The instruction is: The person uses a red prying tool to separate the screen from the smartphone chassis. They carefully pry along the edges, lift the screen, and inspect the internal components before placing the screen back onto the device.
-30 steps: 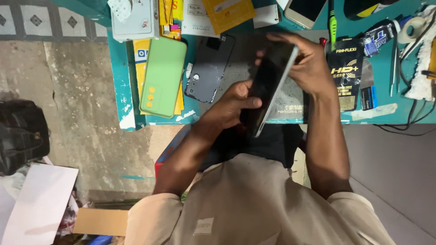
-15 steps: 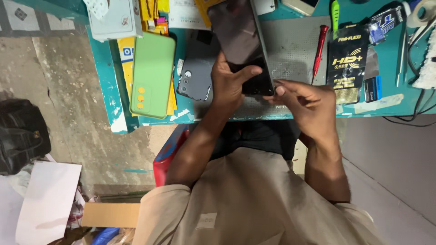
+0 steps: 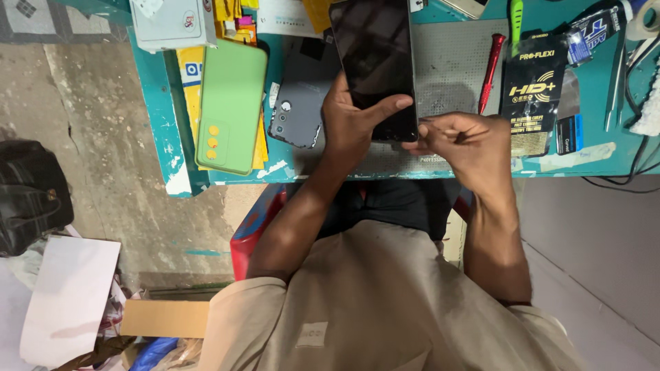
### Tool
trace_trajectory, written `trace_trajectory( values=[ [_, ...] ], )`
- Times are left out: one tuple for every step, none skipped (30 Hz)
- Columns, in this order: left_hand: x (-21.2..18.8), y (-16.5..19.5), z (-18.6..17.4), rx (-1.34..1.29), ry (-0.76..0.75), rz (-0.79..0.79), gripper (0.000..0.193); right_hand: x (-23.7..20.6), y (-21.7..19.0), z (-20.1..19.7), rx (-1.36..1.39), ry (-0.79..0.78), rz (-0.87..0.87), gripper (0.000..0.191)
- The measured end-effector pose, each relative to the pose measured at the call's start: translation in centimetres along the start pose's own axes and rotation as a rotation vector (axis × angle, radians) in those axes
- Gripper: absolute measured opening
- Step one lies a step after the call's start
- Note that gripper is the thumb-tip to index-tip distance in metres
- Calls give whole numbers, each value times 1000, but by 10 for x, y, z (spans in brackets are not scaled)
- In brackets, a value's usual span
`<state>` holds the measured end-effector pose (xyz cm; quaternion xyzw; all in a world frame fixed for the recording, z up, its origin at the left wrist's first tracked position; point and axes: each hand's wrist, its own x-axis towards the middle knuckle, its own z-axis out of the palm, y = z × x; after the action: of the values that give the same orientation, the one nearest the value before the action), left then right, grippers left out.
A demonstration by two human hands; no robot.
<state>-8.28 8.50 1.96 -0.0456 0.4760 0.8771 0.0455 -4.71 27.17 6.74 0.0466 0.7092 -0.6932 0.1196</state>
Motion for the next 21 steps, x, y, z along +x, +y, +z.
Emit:
trace_trajectory(
  values=[
    [0,0,0,5,9,-9,50,1,1,-1,12,-9,14,7],
    [0,1,0,14,7,-11,50,2,2,-1,24,-9,8,7],
    [0,1,1,23,6,-15,50,2,4,-2,35,-8,4,7],
    [-1,1,1,33,5,-19,51,2,5,-1,48,-8,0,6],
    [-2,2,1,40,4,-12,51,2,7,-1,62,-8,-9,6],
    [-2,1,1,47,3,-6,52,2,9,0,75,-9,-15,6],
    [-3,1,1,53,1,0,52,1,10,0,89,-9,-24,6],
    [-2,1,2,42,-4,0,52,1,11,0,100,0,-9,5],
    [-3,0,2,32,-8,0,52,0,11,1,113,8,6,5],
    [-2,0,2,24,-12,1,51,-1,11,1,128,15,19,5],
    [-1,0,1,45,-9,1,51,-1,11,1,97,23,20,5],
    [-1,0,1,65,-4,-3,51,-1,11,1,65,33,25,5],
    [-2,0,1,85,1,-9,50,-2,10,1,33,42,31,5],
    [-3,0,1,95,-6,0,51,-3,9,1,37,43,46,6],
    [-3,0,0,105,-13,11,51,-3,8,1,40,43,60,6],
    [-3,0,0,117,-18,21,52,-3,7,1,44,41,75,7],
    [-3,0,-1,136,-22,28,51,-3,6,2,22,43,55,6],
    [-3,-1,-1,152,-26,36,51,-3,5,3,-2,43,35,6],
    [-3,-1,-1,170,-28,42,51,-3,4,4,-25,43,16,6],
    [-3,0,-2,147,-24,28,51,-4,3,6,-29,64,16,6],
    [-4,0,-2,122,-21,14,51,-4,2,8,-34,86,15,6]
  ],
)
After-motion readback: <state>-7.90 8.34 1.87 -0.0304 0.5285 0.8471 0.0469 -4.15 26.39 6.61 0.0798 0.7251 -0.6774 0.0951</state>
